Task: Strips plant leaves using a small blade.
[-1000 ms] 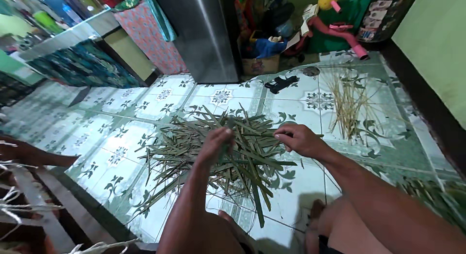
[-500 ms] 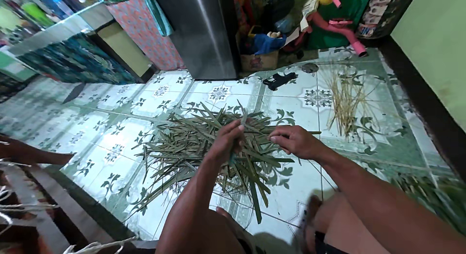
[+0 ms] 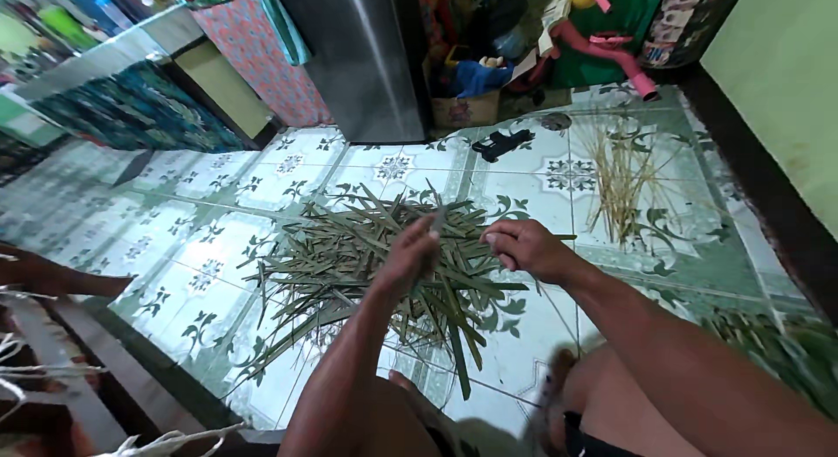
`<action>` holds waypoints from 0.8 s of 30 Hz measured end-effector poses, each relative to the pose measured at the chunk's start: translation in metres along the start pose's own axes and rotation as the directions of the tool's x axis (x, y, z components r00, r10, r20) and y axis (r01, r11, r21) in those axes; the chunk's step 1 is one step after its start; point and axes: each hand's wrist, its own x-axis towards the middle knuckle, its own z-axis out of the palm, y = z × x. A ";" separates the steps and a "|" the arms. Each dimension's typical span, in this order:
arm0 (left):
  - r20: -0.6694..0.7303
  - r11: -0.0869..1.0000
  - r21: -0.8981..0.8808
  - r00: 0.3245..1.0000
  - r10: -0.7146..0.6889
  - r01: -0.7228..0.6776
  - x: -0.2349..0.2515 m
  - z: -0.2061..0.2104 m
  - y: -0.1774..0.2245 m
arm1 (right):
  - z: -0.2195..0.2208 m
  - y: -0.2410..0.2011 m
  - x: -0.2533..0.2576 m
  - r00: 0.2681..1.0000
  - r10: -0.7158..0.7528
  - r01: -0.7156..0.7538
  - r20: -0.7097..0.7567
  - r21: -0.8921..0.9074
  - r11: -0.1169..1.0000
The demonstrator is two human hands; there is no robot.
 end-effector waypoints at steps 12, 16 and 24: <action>0.023 0.999 -0.017 0.999 -0.041 0.042 0.009 0.025 -0.002 | 0.011 0.005 0.004 0.994 -0.065 0.055 -0.090 -0.104 0.993; -0.149 0.996 -0.084 0.989 0.012 -0.025 0.009 0.004 0.013 | 0.006 0.009 0.007 0.997 -0.064 0.054 -0.050 -0.190 0.980; -0.374 0.911 -0.249 0.900 0.223 -0.329 -0.014 -0.060 0.028 | -0.013 0.022 0.008 0.985 -0.172 0.155 -0.017 -0.357 0.921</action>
